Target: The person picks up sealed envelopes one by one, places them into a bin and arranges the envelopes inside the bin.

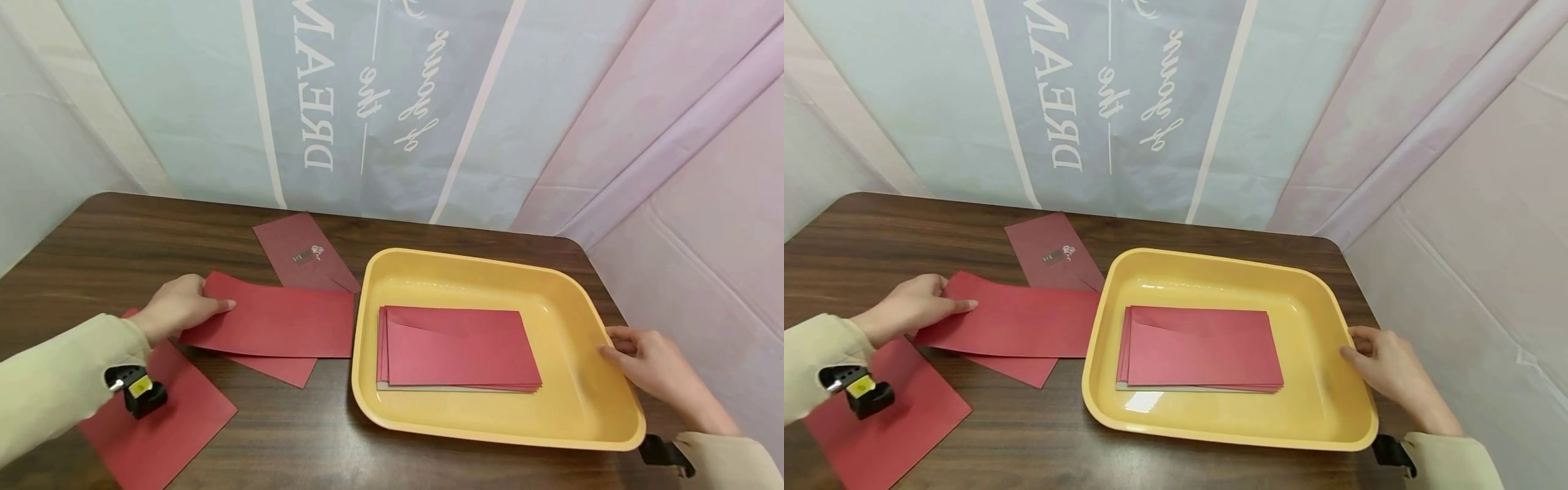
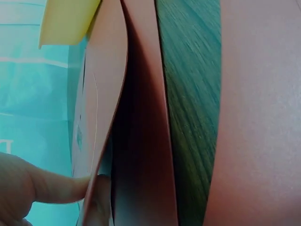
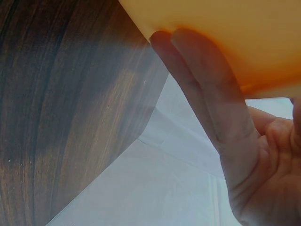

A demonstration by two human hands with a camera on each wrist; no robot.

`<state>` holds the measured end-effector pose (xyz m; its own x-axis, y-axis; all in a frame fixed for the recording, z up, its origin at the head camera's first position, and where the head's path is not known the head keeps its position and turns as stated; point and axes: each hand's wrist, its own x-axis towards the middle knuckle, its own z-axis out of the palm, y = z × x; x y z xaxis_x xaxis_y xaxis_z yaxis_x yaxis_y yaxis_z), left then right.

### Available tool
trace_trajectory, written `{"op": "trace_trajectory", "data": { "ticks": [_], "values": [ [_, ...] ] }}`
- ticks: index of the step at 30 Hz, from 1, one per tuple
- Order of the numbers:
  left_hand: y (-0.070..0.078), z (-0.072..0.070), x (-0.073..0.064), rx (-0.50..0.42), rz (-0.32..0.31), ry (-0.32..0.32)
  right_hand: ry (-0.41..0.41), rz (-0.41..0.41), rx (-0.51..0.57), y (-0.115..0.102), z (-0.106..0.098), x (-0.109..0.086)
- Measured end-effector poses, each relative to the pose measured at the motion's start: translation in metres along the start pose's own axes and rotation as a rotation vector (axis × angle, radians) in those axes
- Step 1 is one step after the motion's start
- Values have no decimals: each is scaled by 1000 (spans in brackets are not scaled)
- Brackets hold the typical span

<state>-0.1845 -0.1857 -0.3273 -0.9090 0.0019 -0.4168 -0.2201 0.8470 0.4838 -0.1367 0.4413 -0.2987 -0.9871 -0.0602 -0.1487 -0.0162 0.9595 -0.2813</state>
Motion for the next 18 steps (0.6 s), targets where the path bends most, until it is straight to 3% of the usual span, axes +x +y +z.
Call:
{"op": "trace_trajectory", "data": {
  "ticks": [11,18],
  "values": [
    [1,-5,-5,-67,69,84,-11,14,3,-5,-3,0],
    [5,-11,-10,-122,36,78,3,5,-4,-4,-1,0]
  ]
}}
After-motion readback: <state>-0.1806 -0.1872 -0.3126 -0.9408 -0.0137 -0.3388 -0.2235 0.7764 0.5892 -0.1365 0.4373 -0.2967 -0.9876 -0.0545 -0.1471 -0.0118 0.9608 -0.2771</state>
